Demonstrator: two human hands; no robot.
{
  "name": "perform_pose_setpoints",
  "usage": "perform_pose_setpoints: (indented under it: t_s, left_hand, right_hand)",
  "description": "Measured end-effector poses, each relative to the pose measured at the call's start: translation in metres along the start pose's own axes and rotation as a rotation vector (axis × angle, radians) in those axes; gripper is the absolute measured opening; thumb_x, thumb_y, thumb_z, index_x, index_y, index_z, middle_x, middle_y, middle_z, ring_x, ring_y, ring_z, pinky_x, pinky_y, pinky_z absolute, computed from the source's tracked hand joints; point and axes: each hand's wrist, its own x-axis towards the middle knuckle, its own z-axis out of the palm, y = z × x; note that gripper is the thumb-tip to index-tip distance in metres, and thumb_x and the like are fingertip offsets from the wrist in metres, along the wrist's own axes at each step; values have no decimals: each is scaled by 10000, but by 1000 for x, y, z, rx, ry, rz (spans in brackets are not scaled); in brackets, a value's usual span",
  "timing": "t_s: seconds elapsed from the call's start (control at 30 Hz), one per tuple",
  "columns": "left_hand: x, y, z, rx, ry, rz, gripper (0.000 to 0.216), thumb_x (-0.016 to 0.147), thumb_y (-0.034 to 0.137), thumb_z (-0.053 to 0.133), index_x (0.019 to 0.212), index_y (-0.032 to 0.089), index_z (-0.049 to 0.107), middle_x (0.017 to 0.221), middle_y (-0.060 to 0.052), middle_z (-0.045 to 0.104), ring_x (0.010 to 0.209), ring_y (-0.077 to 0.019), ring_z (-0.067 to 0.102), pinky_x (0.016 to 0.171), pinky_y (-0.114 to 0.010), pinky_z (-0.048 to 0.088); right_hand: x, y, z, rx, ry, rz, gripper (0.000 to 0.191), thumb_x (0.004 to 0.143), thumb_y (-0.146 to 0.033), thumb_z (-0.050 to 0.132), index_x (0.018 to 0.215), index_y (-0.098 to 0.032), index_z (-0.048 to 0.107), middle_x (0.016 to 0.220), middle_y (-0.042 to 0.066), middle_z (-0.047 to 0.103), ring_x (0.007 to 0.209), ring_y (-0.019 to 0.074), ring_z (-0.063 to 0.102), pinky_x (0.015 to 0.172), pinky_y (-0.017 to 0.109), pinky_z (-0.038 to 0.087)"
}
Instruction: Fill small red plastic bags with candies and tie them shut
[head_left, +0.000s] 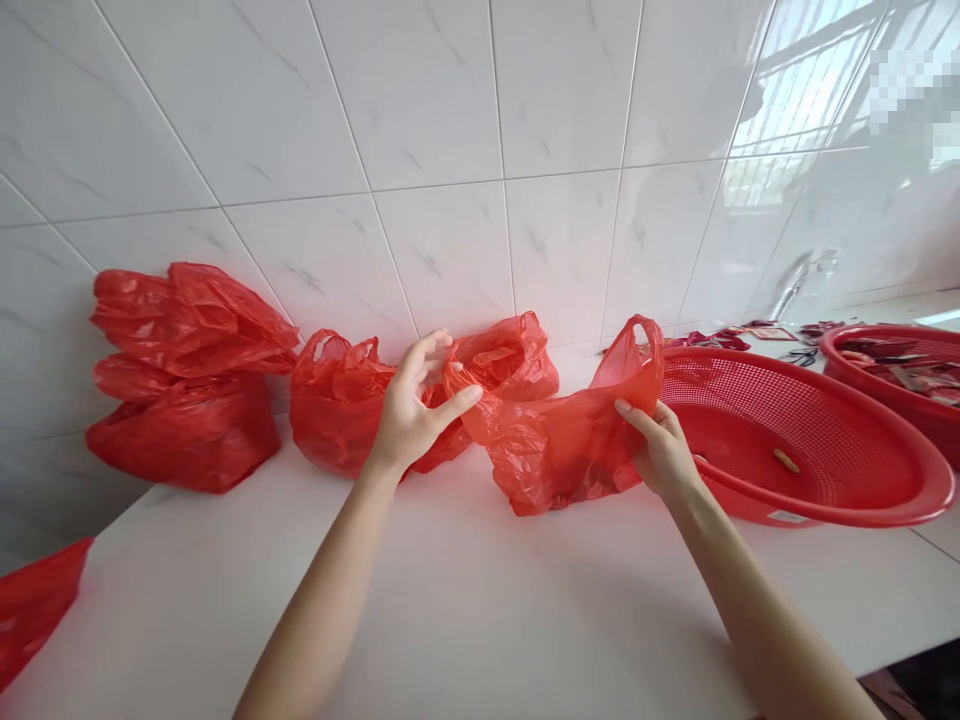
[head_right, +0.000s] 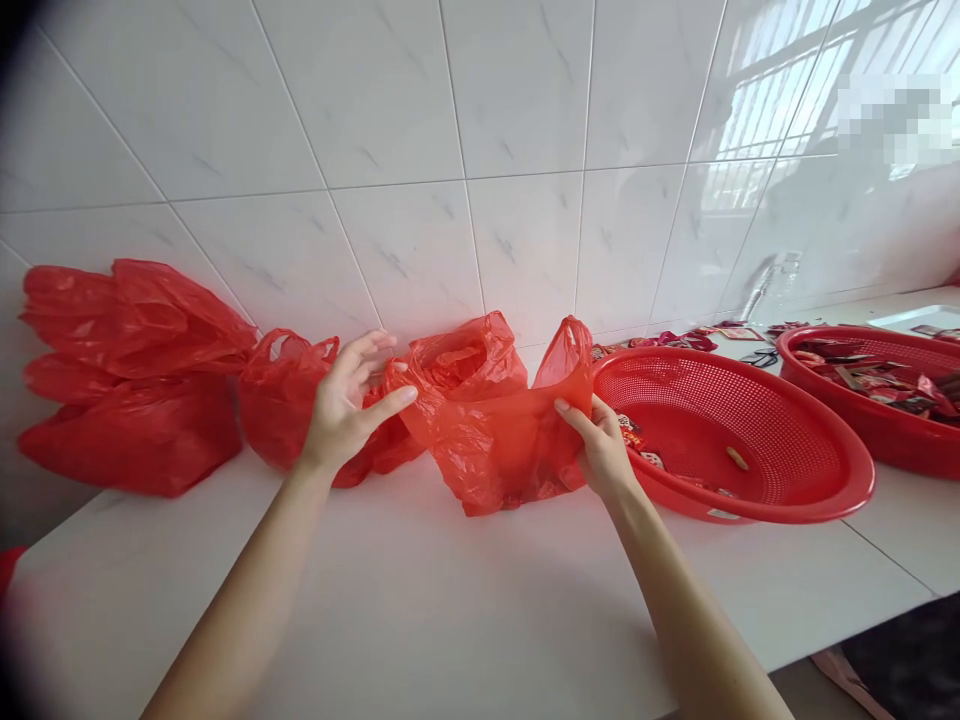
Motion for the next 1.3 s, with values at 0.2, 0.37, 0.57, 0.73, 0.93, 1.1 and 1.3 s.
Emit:
perform_pose_setpoints:
  t_s: [0.2, 0.37, 0.57, 0.73, 0.93, 1.1, 1.3]
  left_hand:
    - [-18, -27, 5, -115, -102, -382, 810, 723, 499, 802, 1430, 250, 495, 1409, -157, 591, 1202, -309, 630, 970, -434, 548]
    - [-23, -18, 20, -333, -378, -447, 404, 779, 526, 760, 980, 178, 719, 1035, -95, 755, 1000, -249, 702, 956, -405, 542]
    - [-8, -4, 28, -389, -191, -331, 333, 771, 481, 781, 753, 172, 658, 777, -29, 705, 735, -169, 665, 726, -294, 544]
    - [2, 11, 21, -423, -25, -278, 340, 739, 496, 801, 787, 179, 686, 762, -23, 699, 692, -172, 662, 665, -282, 542]
    - [2, 12, 27, -459, -72, -285, 295, 750, 444, 821, 788, 176, 706, 734, -7, 680, 675, -146, 643, 653, -245, 520]
    - [3, 12, 36, -522, -131, -352, 298, 722, 448, 833, 811, 184, 726, 773, -11, 694, 699, -152, 648, 665, -252, 519]
    - [0, 15, 42, -568, -172, -302, 216, 739, 370, 817, 752, 184, 706, 756, 17, 646, 691, -110, 591, 666, -216, 483]
  right_hand:
    - [2, 3, 0, 28, 57, 17, 229, 696, -397, 803, 741, -232, 650, 738, 6, 716, 703, 194, 682, 666, 316, 554]
    - [-1, 1, 3, 70, 32, 78, 249, 615, -346, 866, 754, -221, 702, 759, 13, 732, 694, 184, 673, 668, 305, 555]
    - [-4, -10, 1, 11, -106, 106, 312, 688, -439, 818, 897, -211, 772, 1040, 101, 785, 849, 260, 723, 714, 356, 579]
    - [-9, -20, -7, 41, -162, 1, 379, 767, -506, 727, 1037, -242, 763, 1249, 86, 728, 1150, 334, 663, 936, 447, 558]
    - [-13, -17, -7, 275, -252, 24, 193, 820, -476, 668, 835, -291, 724, 951, 27, 784, 1080, 325, 683, 1043, 503, 485]
    - [-16, -17, 3, 421, -311, 48, 246, 838, -433, 686, 666, -262, 651, 505, -35, 557, 544, 174, 573, 811, 398, 573]
    - [-19, -10, 17, 273, -294, 97, 415, 883, -385, 665, 562, -211, 467, 457, -65, 439, 397, 76, 291, 507, 257, 418]
